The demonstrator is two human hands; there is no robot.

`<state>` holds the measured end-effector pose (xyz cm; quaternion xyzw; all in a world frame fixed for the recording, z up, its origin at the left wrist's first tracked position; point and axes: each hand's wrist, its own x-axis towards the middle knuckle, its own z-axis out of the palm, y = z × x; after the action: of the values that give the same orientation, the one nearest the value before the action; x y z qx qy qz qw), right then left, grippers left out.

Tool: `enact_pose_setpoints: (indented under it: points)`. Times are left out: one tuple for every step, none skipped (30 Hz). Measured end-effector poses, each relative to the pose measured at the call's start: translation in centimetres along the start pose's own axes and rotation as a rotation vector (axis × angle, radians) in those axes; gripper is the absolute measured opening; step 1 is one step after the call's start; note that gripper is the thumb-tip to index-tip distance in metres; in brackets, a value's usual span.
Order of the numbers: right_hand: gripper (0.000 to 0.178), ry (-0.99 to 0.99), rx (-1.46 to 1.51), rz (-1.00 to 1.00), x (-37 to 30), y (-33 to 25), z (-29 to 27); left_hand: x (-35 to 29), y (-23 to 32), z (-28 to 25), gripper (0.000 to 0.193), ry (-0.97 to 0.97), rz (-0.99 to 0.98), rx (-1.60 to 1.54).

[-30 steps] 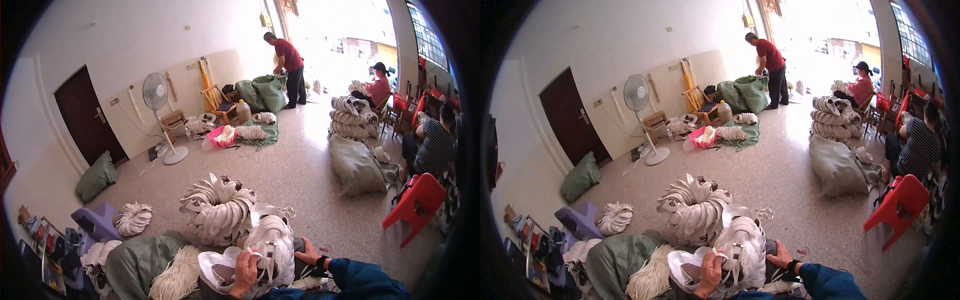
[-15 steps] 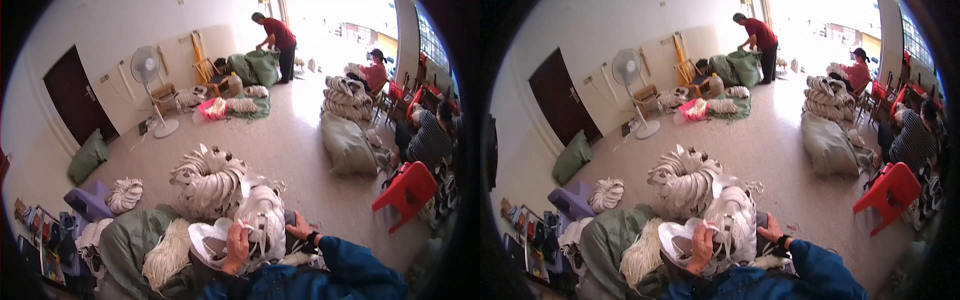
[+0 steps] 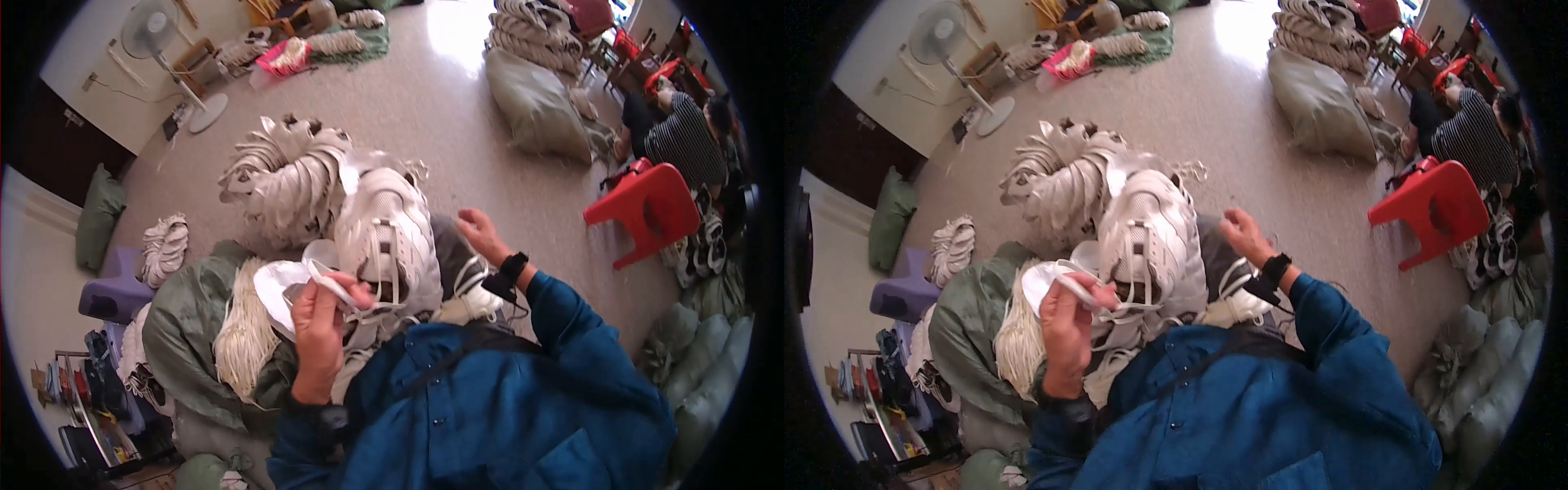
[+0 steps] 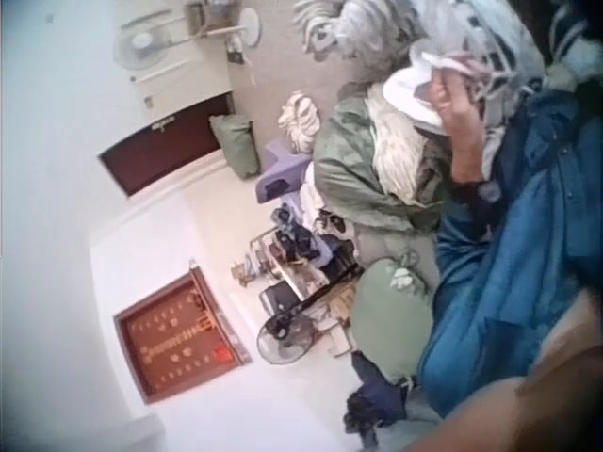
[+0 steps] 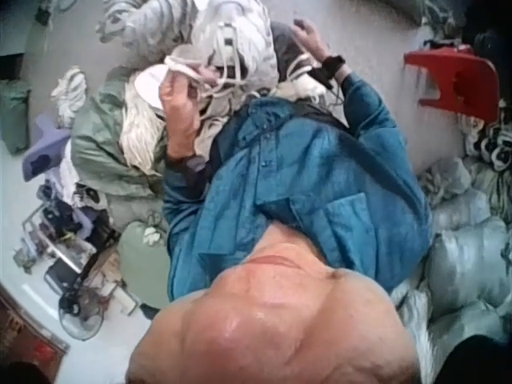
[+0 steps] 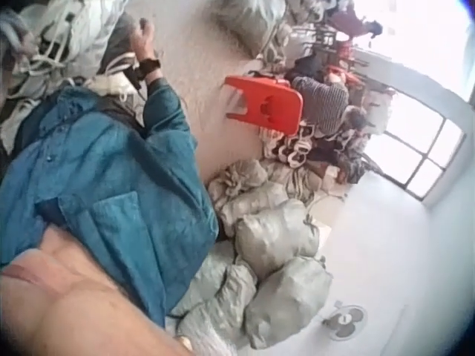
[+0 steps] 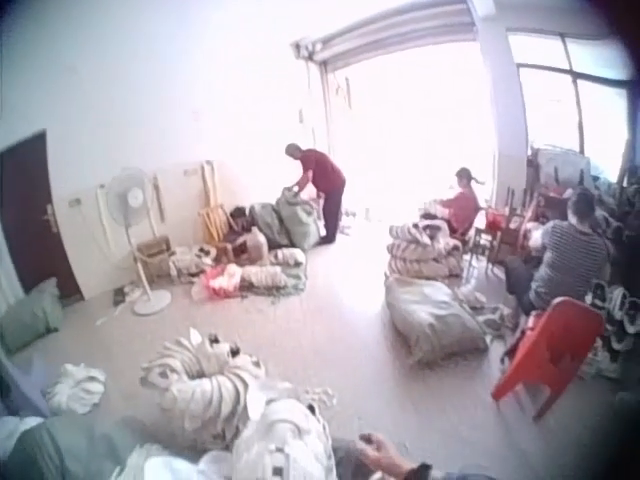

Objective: The recorder is lacing a white sneaker, specifically a Reebok shoe, while surrounded by large bags of materials and other workers.

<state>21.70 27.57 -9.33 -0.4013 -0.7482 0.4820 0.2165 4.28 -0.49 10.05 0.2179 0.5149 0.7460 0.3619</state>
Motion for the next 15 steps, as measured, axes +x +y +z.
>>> enact_pose_setpoints:
  points:
    - [0.039,-0.012,0.04,-0.019,-0.3,-1.5,-1.1,-0.7,1.2,0.0,0.028,-0.144,-0.099,-0.086]
    - [0.031,-0.036,0.089,-0.05,-0.7,-3.1,-1.8,-1.8,2.8,0.1,0.03,-0.275,-0.186,-0.168]
    - [0.031,-0.034,0.088,-0.036,-1.0,-4.4,-2.2,-2.6,4.0,0.7,0.034,-0.333,-0.204,-0.055]
    - [0.025,-0.049,0.192,-0.093,-1.3,-5.5,-2.5,-3.2,4.9,1.0,0.034,-0.334,-0.216,-0.056]
    - [0.02,-0.062,0.295,-0.152,-1.6,-6.4,-2.6,-3.8,5.6,1.2,0.033,-0.362,-0.217,-0.037]
    - [0.02,-0.055,0.297,-0.142,-2.1,-7.4,-2.6,-4.4,6.5,1.5,0.032,-0.392,-0.217,-0.016]
    - [0.018,-0.094,0.335,-0.173,-2.5,-8.3,-2.6,-5.0,7.5,1.7,0.035,-0.457,-0.229,-0.152]
    - [0.016,-0.13,0.373,-0.204,-2.8,-8.9,-2.4,-4.9,8.1,1.8,0.035,-0.464,-0.238,-0.151]
    - [0.015,-0.167,0.38,-0.222,-3.3,-9.3,-2.0,-5.0,8.7,1.8,0.036,-0.559,-0.183,-0.171]
    - [0.015,-0.171,0.384,-0.223,-3.9,-10.6,-1.4,-5.3,9.3,1.8,0.038,-0.644,-0.121,-0.189]
    - [0.014,-0.273,0.398,-0.213,-4.8,-12.1,-0.9,-5.5,9.9,2.2,0.037,-0.695,-0.107,-0.3]
    - [0.014,-0.386,0.41,-0.21,-5.6,-13.7,0.1,-6.1,10.8,2.3,0.037,-0.684,-0.097,-0.293]
    - [0.016,-0.345,0.274,-0.356,-6.1,-13.9,0.6,-5.9,11.2,2.6,0.035,-0.699,0.001,-0.322]
    - [0.02,-0.303,0.135,-0.499,-6.6,-14.1,1.0,-5.8,11.6,3.0,0.034,-0.712,0.1,-0.35]
    - [0.035,-0.252,0.07,-0.542,-7.1,-13.9,1.5,-5.6,12.1,3.7,0.032,-0.65,0.189,-0.361]
